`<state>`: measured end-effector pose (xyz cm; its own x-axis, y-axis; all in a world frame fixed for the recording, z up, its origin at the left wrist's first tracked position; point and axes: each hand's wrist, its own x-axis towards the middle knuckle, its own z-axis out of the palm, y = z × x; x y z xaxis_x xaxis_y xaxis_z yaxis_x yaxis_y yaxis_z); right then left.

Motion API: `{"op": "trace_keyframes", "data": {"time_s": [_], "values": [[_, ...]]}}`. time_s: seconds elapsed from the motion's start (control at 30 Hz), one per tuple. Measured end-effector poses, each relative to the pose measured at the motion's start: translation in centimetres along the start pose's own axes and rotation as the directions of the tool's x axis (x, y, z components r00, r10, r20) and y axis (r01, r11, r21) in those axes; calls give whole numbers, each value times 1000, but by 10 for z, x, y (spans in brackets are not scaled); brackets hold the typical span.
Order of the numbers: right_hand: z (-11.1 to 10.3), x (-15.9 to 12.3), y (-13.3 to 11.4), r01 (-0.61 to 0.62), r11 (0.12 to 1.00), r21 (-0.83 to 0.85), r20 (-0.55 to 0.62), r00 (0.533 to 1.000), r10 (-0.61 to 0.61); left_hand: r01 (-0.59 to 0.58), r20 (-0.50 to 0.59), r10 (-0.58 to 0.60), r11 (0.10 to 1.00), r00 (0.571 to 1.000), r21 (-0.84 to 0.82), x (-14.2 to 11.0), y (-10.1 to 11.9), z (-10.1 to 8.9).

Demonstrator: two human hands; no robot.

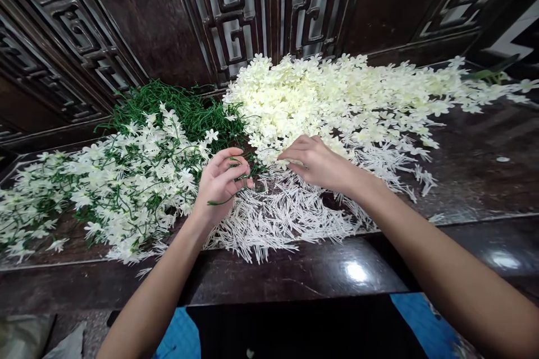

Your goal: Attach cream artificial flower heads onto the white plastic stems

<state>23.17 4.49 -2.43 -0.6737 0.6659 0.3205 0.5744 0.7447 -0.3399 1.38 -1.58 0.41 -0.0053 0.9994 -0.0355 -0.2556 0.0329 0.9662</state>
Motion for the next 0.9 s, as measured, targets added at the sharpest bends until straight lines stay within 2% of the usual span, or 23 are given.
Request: {"op": "trace_keyframes", "data": {"time_s": [0.17,0.3,0.4,0.5,0.6,0.8,0.9], "values": [[-3,1,-1,-2,1000,28,-121,993,6,75,18,-74,996,997,-45,3,-4,-1],[-10,3,-10,-61,944,325,-187,974,128,129,46,-129,992,991,-8,2,-8,-1],[-13,4,-21,-87,862,499,-164,967,193,102,72,-107,993,992,66,-2,-10,0],[-13,4,-32,-88,803,589,-92,980,175,52,79,-64,987,995,152,-5,-10,2],[-12,3,-39,-92,748,657,-30,989,148,60,68,-76,975,995,214,-6,-11,2],[-14,2,-42,-47,726,686,-63,990,123,100,58,-115,970,992,220,-4,-14,2],[-16,2,-38,-48,769,637,-36,995,92,106,42,-118,969,992,222,-3,-15,1]]}}
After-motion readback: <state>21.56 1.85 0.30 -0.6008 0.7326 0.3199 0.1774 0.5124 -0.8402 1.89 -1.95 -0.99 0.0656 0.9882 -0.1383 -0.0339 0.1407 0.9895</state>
